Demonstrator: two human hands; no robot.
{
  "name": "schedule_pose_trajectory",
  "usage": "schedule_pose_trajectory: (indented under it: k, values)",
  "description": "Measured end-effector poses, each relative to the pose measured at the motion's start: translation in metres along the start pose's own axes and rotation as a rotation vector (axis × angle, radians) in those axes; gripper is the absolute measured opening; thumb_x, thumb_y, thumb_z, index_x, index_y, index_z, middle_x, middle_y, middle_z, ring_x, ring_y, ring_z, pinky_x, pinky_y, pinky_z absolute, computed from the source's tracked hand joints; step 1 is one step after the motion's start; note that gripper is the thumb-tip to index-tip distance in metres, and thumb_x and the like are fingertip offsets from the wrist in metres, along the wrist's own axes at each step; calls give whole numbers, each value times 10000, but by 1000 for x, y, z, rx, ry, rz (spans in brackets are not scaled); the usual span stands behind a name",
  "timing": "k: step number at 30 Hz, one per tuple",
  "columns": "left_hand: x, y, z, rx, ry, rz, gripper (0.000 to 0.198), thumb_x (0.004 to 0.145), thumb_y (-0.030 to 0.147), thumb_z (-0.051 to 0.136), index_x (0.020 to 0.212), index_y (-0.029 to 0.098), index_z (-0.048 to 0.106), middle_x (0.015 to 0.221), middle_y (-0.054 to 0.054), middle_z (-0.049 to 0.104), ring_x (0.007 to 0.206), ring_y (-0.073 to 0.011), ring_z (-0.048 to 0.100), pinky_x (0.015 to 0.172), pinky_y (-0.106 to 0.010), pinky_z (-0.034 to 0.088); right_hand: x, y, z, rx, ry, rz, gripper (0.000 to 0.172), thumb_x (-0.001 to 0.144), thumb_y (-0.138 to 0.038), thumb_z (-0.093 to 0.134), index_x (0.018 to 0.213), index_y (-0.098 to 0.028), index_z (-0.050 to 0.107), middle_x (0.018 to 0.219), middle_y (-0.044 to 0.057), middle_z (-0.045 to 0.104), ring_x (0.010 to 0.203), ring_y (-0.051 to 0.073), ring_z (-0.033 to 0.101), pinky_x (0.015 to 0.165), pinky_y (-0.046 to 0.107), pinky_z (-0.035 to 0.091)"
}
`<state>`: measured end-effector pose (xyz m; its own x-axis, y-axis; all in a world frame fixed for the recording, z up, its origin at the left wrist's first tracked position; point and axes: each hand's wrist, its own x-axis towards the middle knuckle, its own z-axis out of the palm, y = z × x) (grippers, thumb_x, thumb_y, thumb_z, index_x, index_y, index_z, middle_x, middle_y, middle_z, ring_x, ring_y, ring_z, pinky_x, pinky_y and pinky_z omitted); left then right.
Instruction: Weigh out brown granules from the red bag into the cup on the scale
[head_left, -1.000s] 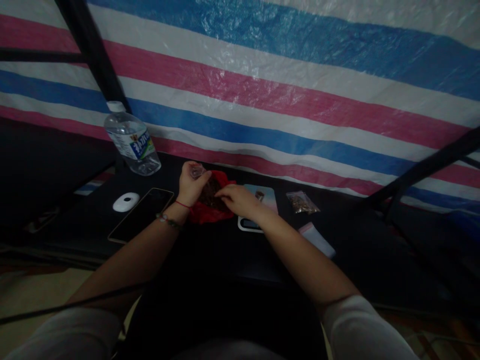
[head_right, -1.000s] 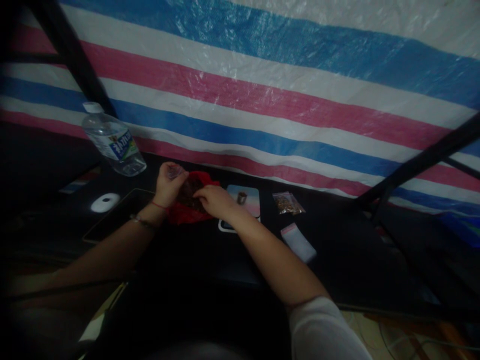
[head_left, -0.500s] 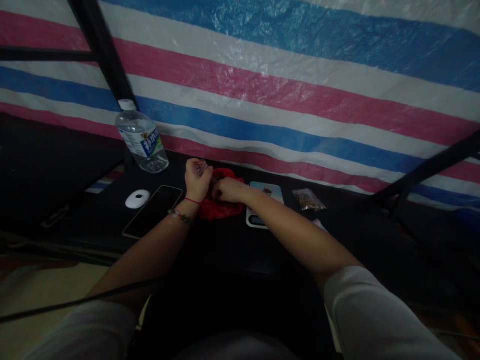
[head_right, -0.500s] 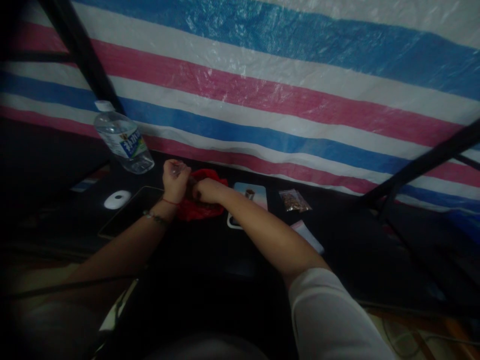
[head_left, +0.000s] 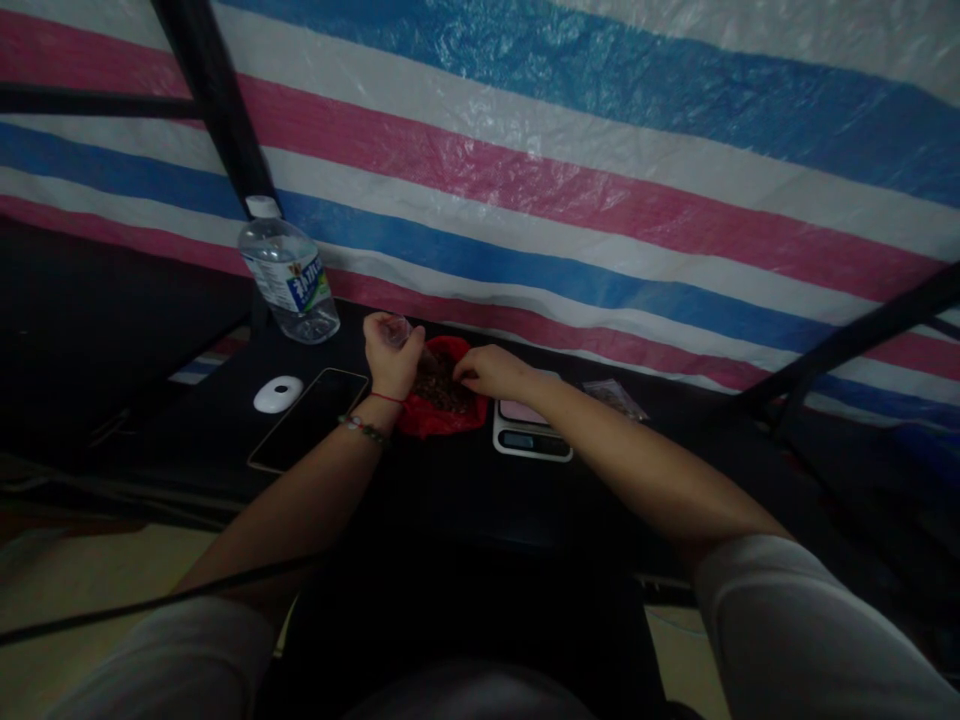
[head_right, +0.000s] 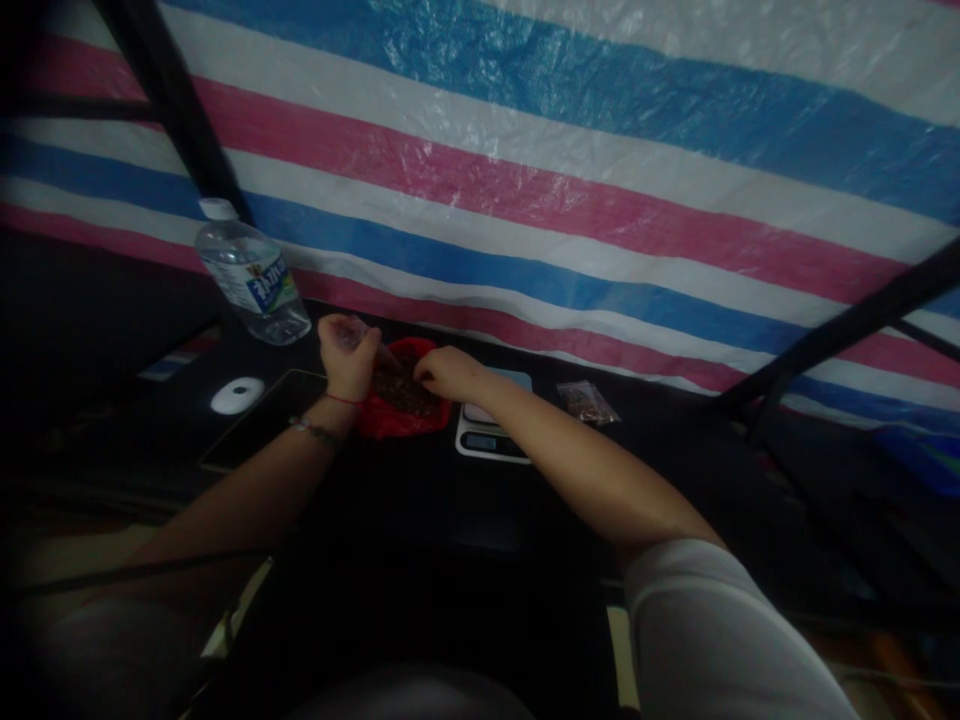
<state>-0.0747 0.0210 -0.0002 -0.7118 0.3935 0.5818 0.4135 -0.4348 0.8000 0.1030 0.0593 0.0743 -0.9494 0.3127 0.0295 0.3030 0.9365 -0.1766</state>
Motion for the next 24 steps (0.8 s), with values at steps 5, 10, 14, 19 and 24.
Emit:
schedule_pose_trajectory:
  k: [5, 10, 14, 19, 24]
  values:
    - [-3, 1, 0, 17, -44, 6, 420, 660, 312, 737, 964, 198, 470, 822, 6, 554, 724, -144, 594, 714, -312, 498, -29, 23, -32, 7, 89, 170, 234, 778, -114, 579, 927, -195, 740, 921, 43, 721, 835, 165, 644, 766, 268, 455]
    - [-4, 3, 0, 31, -76, 25, 396, 669, 294, 732, 966, 193, 490, 847, -7, 572, 742, -148, 608, 723, -313, 504, -68, 55, -42, 25, 92, 296, 220, 738, -112, 594, 902, -183, 722, 871, 42, 716, 738, 157, 632, 674, 259, 451]
    - [-6, 6, 0, 36, -96, 32, 385, 670, 280, 730, 964, 196, 497, 830, -1, 577, 737, -146, 608, 724, -311, 504, -85, 64, -34, 63, 21, 335, 182, 736, -124, 610, 871, -186, 716, 828, 36, 716, 716, 154, 632, 644, 247, 444]
    - [-7, 6, 0, 50, -108, 7, 368, 675, 273, 722, 958, 193, 501, 818, 2, 575, 735, -148, 607, 730, -321, 507, -88, 72, -25, 97, -39, 283, 166, 774, -161, 621, 894, -197, 730, 898, 46, 729, 785, 168, 651, 697, 257, 460]
    - [-6, 6, -1, 30, -125, -9, 373, 679, 304, 723, 949, 191, 493, 810, 5, 565, 730, -143, 602, 731, -318, 508, -94, 55, -32, 89, 104, 316, 168, 805, -166, 597, 902, -195, 732, 922, 58, 731, 840, 187, 660, 764, 294, 479]
